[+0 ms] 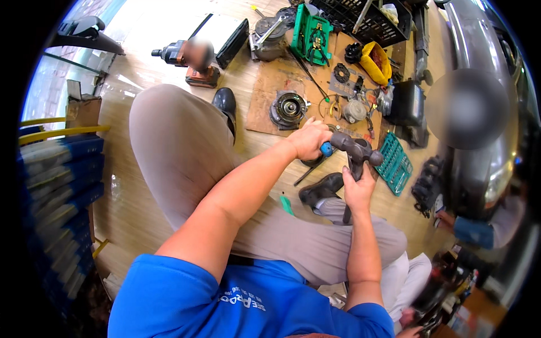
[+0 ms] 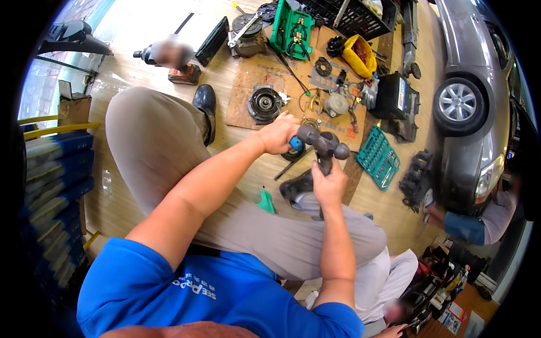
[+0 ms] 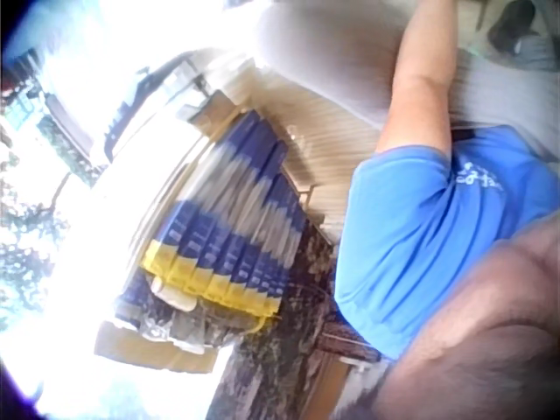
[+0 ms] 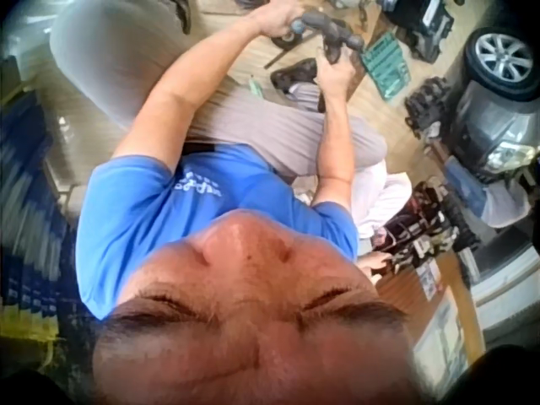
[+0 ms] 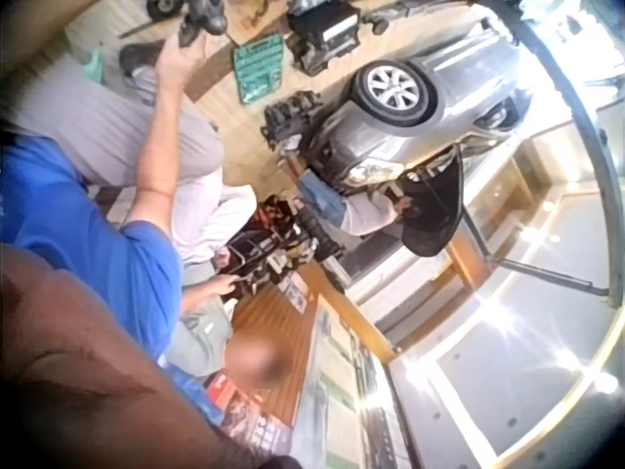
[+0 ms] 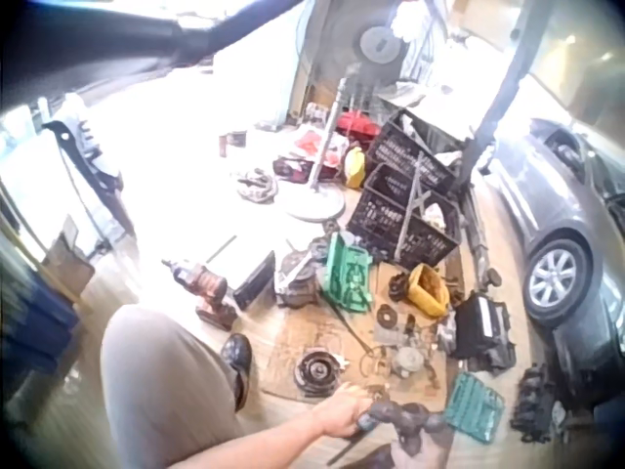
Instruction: The person disassembles and repairs a mechanical motor assembly by hand and using a screwdriver and a hammer while sitting on the floor.
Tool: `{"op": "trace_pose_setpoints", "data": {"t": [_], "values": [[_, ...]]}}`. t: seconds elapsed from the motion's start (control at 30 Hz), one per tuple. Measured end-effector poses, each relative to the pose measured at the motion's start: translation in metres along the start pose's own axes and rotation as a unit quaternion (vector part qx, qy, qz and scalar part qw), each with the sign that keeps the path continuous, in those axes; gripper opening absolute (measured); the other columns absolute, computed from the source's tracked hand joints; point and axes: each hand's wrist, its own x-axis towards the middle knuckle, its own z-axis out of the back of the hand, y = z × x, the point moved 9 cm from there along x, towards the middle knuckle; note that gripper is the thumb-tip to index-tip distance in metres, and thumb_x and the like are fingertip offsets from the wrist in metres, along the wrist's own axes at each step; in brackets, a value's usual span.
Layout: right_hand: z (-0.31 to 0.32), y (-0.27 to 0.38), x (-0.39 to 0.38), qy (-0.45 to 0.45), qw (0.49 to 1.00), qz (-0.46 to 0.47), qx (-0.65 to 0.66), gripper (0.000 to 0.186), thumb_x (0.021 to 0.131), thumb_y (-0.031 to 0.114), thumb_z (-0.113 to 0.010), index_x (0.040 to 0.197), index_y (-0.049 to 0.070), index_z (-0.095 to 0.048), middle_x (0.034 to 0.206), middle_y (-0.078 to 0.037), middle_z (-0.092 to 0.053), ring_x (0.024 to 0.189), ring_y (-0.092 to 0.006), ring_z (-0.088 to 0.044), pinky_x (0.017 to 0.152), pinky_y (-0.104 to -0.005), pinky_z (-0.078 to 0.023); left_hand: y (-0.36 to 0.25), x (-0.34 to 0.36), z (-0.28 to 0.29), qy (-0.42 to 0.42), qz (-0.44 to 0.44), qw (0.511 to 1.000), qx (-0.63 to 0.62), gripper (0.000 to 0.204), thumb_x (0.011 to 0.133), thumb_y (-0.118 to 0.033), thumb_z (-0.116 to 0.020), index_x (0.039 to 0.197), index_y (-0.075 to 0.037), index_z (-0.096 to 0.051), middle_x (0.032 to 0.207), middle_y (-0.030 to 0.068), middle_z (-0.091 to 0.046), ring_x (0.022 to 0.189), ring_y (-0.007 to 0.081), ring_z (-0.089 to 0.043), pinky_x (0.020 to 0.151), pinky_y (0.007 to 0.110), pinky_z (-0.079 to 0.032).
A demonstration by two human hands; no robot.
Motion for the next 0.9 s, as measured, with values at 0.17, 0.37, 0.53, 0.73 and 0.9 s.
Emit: {"op": "trace_pose_setpoints", "data": {"t": [0.17, 0.37, 0.53, 0.73, 0.9], "values": [[-0.001, 0.003, -0.001, -0.007, 1.0, 0.0, 0.017, 0.023, 0.083, 0.011, -0.073, 0.103, 0.003, -0.067, 0.071, -0.006, -0.064, 0.064, -0.0106, -0.056, 0.062, -0.0308, -0.048, 0.001, -0.01, -0.011, 0.049, -0.005, 0.998, 0.044, 0.026, 0.073, -0.014, -0.065, 0.099, -0.015, -0.066, 0.099, 0.0135, -0.058, 0.112, 0.0359, -0.052, 0.114, 0.062, -0.025], [0.003, 0.009, 0.0, -0.002, 1.0, -0.011, -0.02, 0.023, 0.082, 0.011, -0.074, 0.103, 0.003, -0.067, 0.071, -0.006, -0.063, 0.063, -0.0107, -0.055, 0.062, -0.0306, -0.048, -0.002, -0.012, -0.017, 0.053, -0.032, 0.995, 0.08, 0.028, 0.071, -0.014, -0.067, 0.099, -0.013, -0.067, 0.1, 0.0136, -0.059, 0.11, 0.0353, -0.053, 0.113, 0.06, -0.027], [0.005, 0.008, 0.002, -0.002, 1.0, -0.014, -0.003, 0.021, 0.082, 0.011, -0.074, 0.1, 0.002, -0.066, 0.068, -0.003, -0.059, 0.062, -0.0094, -0.051, 0.059, -0.0294, -0.046, 0.0, 0.014, 0.018, -0.007, -0.004, 1.0, -0.017, 0.028, 0.07, -0.01, -0.066, 0.098, -0.014, -0.067, 0.093, 0.0136, -0.062, 0.1, 0.035, -0.058, 0.099, 0.051, -0.041], [0.01, 0.003, 0.008, -0.005, 0.996, -0.059, 0.069, 0.017, 0.083, 0.011, -0.074, 0.095, 0.001, -0.066, 0.069, 0.003, -0.055, 0.064, -0.0067, -0.046, 0.059, -0.0267, -0.042, -0.007, 0.005, 0.003, 0.018, 0.012, 0.997, 0.068, 0.031, 0.07, -0.007, -0.065, 0.099, -0.015, -0.067, 0.095, 0.0142, -0.062, 0.101, 0.0356, -0.058, 0.091, 0.046, -0.043], [0.016, -0.002, 0.012, -0.011, 0.994, -0.08, 0.075, 0.018, 0.082, 0.01, -0.074, 0.095, 0.001, -0.066, 0.072, 0.003, -0.057, 0.068, -0.0066, -0.048, 0.062, -0.0257, -0.043, 0.009, 0.005, 0.042, -0.252, 0.158, 0.954, -0.032, 0.025, 0.069, 0.002, -0.062, 0.092, -0.005, -0.057, 0.092, 0.0192, -0.056, 0.095, 0.0417, -0.052, 0.085, 0.048, -0.043]]}}
